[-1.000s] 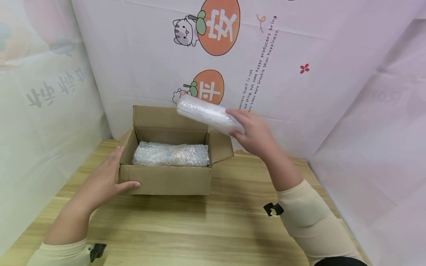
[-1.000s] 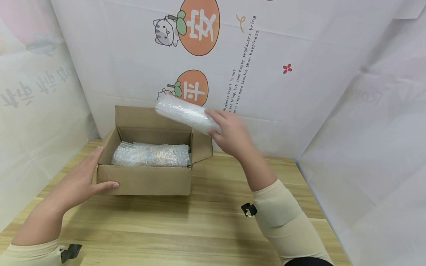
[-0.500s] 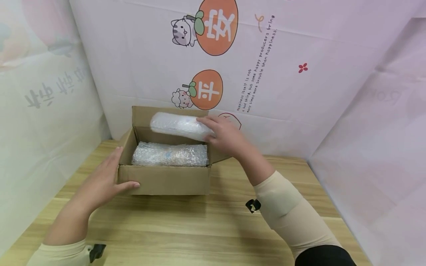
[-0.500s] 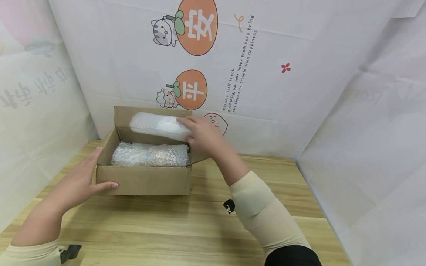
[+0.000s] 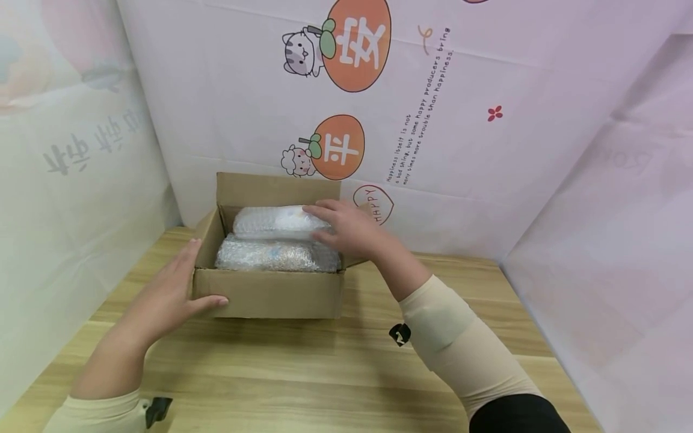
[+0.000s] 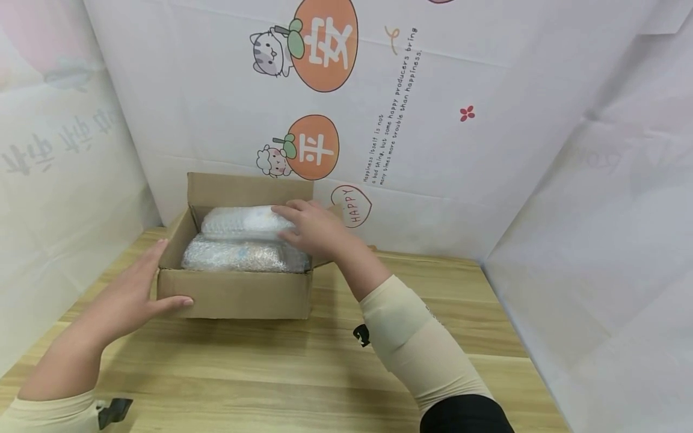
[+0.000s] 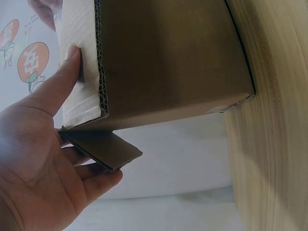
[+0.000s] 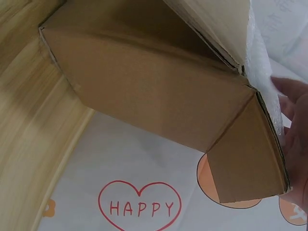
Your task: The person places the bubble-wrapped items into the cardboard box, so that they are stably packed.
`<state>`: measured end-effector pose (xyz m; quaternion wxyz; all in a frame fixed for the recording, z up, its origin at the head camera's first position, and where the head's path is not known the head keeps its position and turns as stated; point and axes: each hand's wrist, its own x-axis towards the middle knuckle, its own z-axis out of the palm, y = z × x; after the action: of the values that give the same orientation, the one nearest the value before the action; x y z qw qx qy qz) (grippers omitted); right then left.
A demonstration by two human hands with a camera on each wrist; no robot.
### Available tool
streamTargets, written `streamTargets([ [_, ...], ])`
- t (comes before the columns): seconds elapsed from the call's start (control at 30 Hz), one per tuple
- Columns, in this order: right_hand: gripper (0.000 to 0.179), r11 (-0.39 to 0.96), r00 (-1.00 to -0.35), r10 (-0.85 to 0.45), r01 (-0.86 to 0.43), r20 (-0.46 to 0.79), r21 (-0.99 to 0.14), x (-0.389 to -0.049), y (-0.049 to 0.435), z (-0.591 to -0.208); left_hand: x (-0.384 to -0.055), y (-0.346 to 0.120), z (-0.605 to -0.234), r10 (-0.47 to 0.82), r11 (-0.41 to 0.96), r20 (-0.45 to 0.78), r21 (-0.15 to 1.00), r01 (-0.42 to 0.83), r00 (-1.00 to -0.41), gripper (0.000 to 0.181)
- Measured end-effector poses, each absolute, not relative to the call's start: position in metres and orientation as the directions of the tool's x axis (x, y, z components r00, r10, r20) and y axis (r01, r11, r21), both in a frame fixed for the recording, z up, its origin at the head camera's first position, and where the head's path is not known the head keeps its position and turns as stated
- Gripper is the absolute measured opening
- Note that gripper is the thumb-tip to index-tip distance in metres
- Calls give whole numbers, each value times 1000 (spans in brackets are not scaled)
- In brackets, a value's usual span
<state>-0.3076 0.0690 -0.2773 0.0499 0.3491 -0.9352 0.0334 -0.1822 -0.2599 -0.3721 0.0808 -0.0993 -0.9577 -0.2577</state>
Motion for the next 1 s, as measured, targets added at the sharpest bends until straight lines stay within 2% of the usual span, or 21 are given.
streamTargets([
  [0.1, 73, 740, -739, -668, -672, 89, -26, -307, 68, -279, -183, -260, -372, 147, 847, 205, 479, 230, -968, 126],
  [0.23, 89, 711, -705, -703, -695, 92, 105, -306, 63, -283, -183, -261, -373, 152, 849, 207, 474, 235, -966, 126],
  [0.33, 91, 692, -685, -719, -688, 118, 220, -306, 58, -287, -183, -260, -373, 151, 854, 202, 466, 230, -968, 126],
  [0.4, 86, 684, -675, -725, -685, 133, 251, -305, 56, -289, -183, -260, -373, 149, 856, 198, 465, 227, -969, 126],
  [0.53, 61, 684, -655, -729, -697, 199, 216, -304, 52, -291, -184, -259, -372, 156, 852, 197, 469, 233, -968, 125],
  [0.6, 55, 685, -648, -728, -702, 224, 196, -304, 50, -292, -184, -258, -372, 158, 851, 201, 469, 237, -967, 125],
  [0.67, 60, 689, -655, -724, -703, 214, 179, -304, 48, -293, -184, -258, -372, 158, 851, 202, 468, 237, -966, 125],
  [0.83, 89, 708, -701, -704, -682, 113, 182, -303, 45, -297, -184, -259, -372, 149, 852, 196, 472, 227, -969, 127],
  [1.0, 90, 706, -707, -704, -685, 68, 179, -302, 45, -302, -184, -259, -372, 146, 850, 190, 479, 221, -971, 126],
])
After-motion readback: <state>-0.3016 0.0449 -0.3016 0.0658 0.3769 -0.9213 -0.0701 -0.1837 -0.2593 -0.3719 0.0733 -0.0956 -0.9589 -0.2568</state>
